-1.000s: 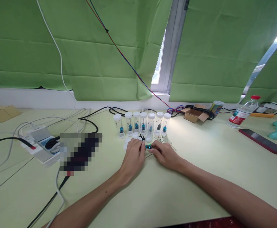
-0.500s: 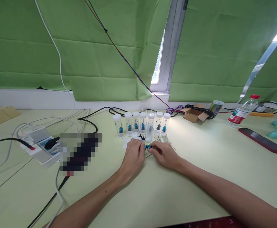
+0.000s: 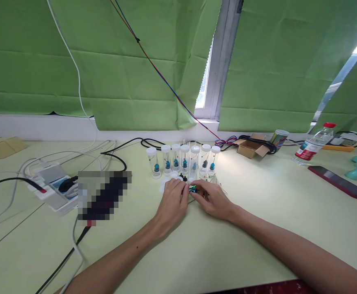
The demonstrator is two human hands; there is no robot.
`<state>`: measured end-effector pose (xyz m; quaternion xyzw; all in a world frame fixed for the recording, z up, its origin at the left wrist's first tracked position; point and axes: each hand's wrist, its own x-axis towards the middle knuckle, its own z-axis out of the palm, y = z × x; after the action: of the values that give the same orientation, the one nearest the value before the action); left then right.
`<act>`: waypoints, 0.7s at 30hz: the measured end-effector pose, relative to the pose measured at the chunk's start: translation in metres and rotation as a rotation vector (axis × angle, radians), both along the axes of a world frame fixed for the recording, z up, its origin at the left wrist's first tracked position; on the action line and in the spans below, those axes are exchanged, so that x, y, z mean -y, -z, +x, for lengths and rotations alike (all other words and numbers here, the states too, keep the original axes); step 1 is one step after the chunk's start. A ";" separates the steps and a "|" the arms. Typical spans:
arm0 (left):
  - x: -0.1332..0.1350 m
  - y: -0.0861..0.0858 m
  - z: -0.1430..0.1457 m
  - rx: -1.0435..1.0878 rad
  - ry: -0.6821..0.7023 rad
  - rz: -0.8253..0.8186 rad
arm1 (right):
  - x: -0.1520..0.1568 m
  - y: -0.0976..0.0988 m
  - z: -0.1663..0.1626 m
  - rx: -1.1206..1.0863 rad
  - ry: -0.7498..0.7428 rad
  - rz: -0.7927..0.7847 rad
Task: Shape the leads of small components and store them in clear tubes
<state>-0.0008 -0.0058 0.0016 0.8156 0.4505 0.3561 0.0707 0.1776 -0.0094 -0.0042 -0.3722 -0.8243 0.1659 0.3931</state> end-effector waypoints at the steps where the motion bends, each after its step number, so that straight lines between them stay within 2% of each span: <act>1: 0.000 0.000 0.000 -0.003 0.002 0.006 | 0.000 0.000 0.000 0.005 0.003 0.000; 12: 0.003 -0.003 -0.001 0.061 0.034 0.110 | -0.002 0.002 0.001 0.065 -0.049 0.047; 21: 0.003 -0.003 0.000 0.133 0.119 0.232 | -0.001 0.001 0.000 0.124 -0.041 0.057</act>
<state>-0.0010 -0.0086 0.0042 0.8183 0.3514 0.4540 0.0267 0.1779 -0.0083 -0.0055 -0.3535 -0.8588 0.1271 0.3483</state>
